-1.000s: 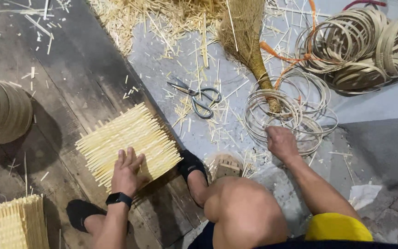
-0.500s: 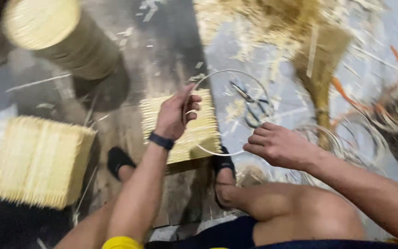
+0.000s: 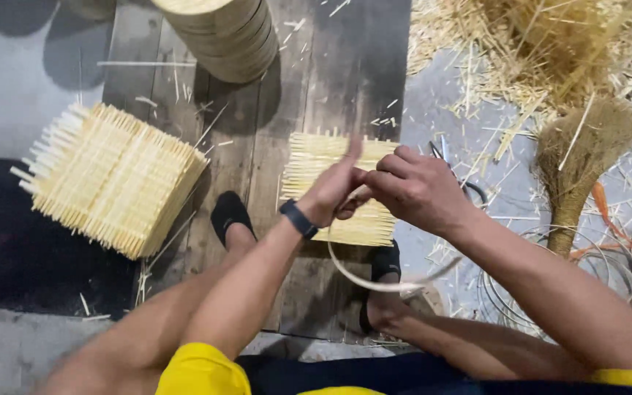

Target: Making the lids or bases for bamboo steamer baskets by weaving and trimming bamboo strips.

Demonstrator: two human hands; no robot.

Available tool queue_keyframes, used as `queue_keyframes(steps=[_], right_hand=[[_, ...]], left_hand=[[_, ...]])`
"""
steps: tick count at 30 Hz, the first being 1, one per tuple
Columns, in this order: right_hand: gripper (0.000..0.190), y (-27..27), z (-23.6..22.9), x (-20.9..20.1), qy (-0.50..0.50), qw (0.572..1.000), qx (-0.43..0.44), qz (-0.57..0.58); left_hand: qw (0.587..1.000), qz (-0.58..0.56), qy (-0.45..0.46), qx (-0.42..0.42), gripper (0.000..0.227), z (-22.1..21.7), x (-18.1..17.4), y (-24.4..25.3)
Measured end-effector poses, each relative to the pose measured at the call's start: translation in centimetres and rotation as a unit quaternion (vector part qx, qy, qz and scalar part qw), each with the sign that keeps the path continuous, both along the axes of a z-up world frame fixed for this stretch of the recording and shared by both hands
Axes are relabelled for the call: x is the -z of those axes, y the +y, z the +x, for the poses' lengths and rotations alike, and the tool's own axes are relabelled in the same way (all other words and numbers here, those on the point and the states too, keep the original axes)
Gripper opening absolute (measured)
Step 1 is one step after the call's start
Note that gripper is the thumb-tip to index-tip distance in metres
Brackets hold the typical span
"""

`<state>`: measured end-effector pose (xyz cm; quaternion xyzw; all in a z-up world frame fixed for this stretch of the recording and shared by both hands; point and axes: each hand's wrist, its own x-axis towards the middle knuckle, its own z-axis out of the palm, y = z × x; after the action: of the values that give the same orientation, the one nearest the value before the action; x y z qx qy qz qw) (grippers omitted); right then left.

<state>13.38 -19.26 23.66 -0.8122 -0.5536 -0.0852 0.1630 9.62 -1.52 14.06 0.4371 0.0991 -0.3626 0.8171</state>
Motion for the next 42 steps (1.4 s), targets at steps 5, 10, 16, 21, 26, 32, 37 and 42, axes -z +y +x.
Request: queue_keyframes(steps=[5,10,16,21,26,32,37,42], right_hand=[[0.011,1.0,-1.2,1.7,-0.026,0.998,0.054,0.013],[0.010,0.5,-1.2,3.9,0.006,0.993,0.119,0.009],[0.023,-4.1,1.5,4.3,0.380,0.811,0.412,0.168],[0.039,-7.7,0.5,9.0,0.715,0.450,0.257,0.470],[0.036,-7.3,0.2,8.8,0.714,0.523,0.307,0.350],[0.042,-7.4,0.1,9.7,0.746,0.466,0.308,0.363],[0.048,-10.6,0.5,16.8,0.745,0.411,0.231,0.472],[0.048,-6.8,0.4,11.3,0.722,0.431,0.347,0.416]], left_hand=[[0.990,-0.015,0.112,-0.086,0.074,-0.9,-0.7,-1.4],[0.978,-0.028,0.147,-0.147,0.078,-1.0,1.0,-1.9],[0.968,-0.058,0.004,-0.242,0.037,-1.1,4.5,1.4],[0.924,-0.219,0.019,-0.311,0.030,-0.7,7.6,3.6],[0.973,-0.051,0.060,-0.217,0.028,-0.3,4.5,4.2],[0.946,-0.116,0.070,-0.294,0.031,0.1,6.4,4.5],[0.926,-0.159,0.096,-0.329,0.033,-0.9,8.2,4.4],[0.911,-0.196,0.042,-0.359,0.035,-1.9,8.6,3.6]])
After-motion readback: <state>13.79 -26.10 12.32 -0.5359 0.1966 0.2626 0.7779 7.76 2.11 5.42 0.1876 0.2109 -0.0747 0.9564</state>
